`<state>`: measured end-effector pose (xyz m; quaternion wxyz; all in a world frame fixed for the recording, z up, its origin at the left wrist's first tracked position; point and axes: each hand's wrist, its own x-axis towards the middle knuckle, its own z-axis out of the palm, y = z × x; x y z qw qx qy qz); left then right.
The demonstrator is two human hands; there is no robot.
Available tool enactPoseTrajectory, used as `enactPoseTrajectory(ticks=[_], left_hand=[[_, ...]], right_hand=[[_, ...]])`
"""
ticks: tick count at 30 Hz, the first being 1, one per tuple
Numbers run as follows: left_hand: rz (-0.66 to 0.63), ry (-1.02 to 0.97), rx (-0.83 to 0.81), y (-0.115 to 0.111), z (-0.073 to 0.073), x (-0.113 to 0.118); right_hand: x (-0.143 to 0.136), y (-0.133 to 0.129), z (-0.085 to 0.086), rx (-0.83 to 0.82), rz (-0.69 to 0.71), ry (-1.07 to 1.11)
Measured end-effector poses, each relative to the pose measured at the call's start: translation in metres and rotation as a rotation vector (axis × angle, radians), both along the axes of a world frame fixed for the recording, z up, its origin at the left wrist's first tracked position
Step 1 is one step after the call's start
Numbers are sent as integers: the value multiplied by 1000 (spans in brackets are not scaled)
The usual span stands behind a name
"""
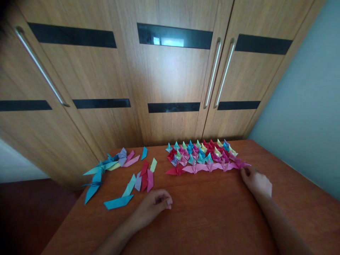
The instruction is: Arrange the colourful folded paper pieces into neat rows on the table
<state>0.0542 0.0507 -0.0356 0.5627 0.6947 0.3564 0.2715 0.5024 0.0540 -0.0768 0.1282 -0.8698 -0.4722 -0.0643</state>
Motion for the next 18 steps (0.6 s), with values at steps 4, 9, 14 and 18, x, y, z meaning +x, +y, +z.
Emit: enactPoseTrajectory(ticks=[4,9,14,18], left_hand=[[-5,-6,6,0,0,-1],[-10,9,-8,-1,1,0],[-16,35,3,0,3,0],[-10,22,-18,0,3,0]], right_hand=[[-3,0,4,-9,-25,29],[-8,-2,10,-19,-78,45],[-13,-10,11,66,-108,35],[-37,-19,15,307,-40,57]])
